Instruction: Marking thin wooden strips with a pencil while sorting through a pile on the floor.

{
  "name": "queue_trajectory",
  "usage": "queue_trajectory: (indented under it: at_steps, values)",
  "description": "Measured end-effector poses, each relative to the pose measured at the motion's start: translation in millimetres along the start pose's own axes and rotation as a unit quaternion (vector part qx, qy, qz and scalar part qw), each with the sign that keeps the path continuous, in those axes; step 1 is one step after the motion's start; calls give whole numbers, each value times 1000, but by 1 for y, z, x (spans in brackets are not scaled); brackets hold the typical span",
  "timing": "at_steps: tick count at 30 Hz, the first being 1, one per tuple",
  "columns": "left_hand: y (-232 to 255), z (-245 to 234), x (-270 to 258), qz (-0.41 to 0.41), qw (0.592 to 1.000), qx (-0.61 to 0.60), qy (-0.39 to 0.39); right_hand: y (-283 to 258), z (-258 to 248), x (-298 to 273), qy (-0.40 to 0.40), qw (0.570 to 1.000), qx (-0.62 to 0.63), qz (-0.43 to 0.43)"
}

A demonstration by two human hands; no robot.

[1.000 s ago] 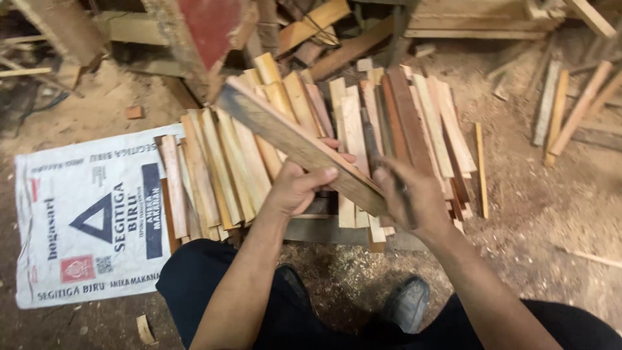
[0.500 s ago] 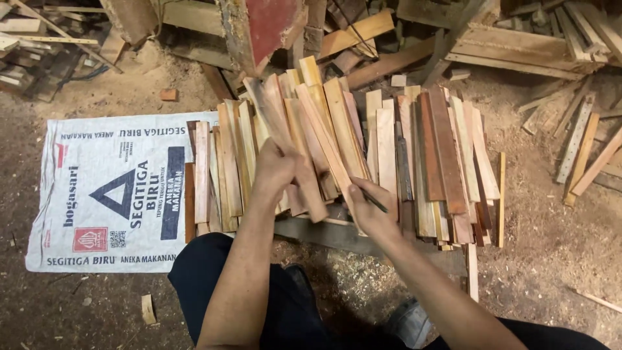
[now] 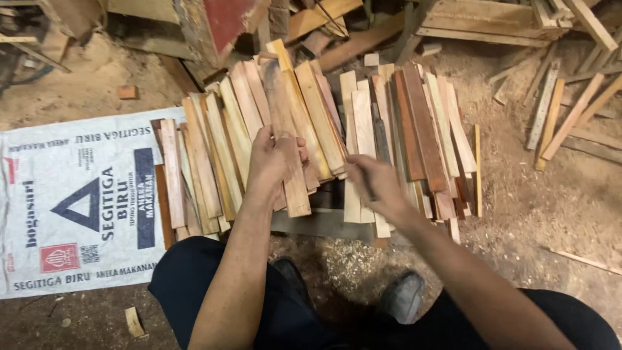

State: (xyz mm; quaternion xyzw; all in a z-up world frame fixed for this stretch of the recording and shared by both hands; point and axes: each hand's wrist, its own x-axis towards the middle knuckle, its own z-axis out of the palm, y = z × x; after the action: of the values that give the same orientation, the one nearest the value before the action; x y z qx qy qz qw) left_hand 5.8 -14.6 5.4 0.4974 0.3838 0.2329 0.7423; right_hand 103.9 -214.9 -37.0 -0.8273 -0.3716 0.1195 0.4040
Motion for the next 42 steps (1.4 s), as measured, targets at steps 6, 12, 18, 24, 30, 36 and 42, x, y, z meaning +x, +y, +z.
queue_trajectory:
  at_steps: [6,12,18,24,30,36,42]
  values:
    - [-23,17,-1,-2,998,-1,-62,67,-56,-36,106,977,-174,57]
    - [-45,32,3,-12,999,0,-32,6,-16,-53,46,982,-151,104]
    - [-50,39,-17,2,994,88,-59,86,36,-53,54,977,-203,-21]
    - [-56,54,-53,-41,989,109,-90,89,4,-36,128,956,-265,18]
    - [-85,75,-64,-71,990,4,-118,13,-13,-46,169,983,10,65]
    - [-114,60,-46,-98,983,73,-137,43,3,-48,112,986,115,41]
    - [-85,46,-52,-47,945,265,-187,55,12,-67,-70,993,44,86]
